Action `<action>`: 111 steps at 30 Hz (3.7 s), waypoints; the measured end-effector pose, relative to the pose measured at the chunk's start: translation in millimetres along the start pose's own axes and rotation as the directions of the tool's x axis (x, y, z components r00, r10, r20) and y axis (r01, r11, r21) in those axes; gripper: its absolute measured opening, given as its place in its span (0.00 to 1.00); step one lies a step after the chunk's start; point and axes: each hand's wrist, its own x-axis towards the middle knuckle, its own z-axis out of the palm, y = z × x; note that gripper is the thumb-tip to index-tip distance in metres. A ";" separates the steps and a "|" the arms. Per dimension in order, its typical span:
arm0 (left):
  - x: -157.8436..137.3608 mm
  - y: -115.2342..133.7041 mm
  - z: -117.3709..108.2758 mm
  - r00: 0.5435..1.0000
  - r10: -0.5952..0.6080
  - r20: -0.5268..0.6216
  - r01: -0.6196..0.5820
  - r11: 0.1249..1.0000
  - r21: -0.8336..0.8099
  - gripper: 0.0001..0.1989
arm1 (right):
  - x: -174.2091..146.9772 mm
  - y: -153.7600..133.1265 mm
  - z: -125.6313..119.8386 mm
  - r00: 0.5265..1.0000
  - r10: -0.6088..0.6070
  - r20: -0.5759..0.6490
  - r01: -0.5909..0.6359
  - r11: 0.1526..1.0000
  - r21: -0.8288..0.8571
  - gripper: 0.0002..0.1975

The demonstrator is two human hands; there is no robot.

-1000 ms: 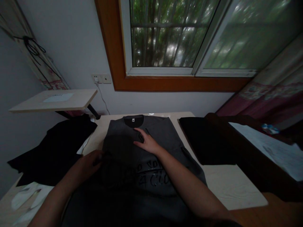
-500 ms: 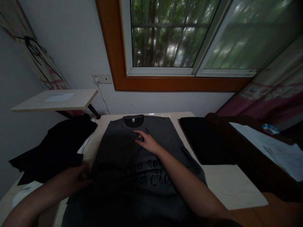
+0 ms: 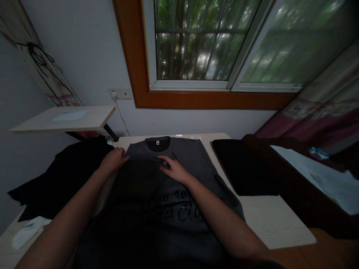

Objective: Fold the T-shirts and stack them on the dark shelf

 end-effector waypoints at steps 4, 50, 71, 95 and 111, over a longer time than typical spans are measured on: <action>10.1 14.3 3.5 0.999 -0.023 0.038 0.020 0.996 0.083 0.10 | 0.0 -2.4 -1.7 1.000 0.002 0.003 -0.002 1.000 -0.005 0.29; 26.8 -21.5 -5.4 0.984 -0.155 0.091 0.156 0.988 -0.011 0.23 | -1.9 -15.8 1.8 0.968 -0.181 0.175 0.202 0.973 -0.111 0.20; 23.5 -39.8 -13.1 0.974 -0.196 0.117 0.183 0.977 0.110 0.15 | -4.5 -13.8 3.0 0.946 -0.250 0.208 0.271 0.959 -0.082 0.23; 57.5 -48.4 9.1 0.999 -0.025 -0.044 0.026 0.999 0.032 0.13 | -6.5 -20.7 1.1 0.939 -0.247 0.239 0.292 0.940 -0.175 0.23; -65.7 8.3 -5.6 0.955 0.296 0.021 -0.296 0.955 -0.030 0.07 | -6.5 -16.7 4.7 0.934 -0.280 0.221 0.327 0.919 -0.218 0.20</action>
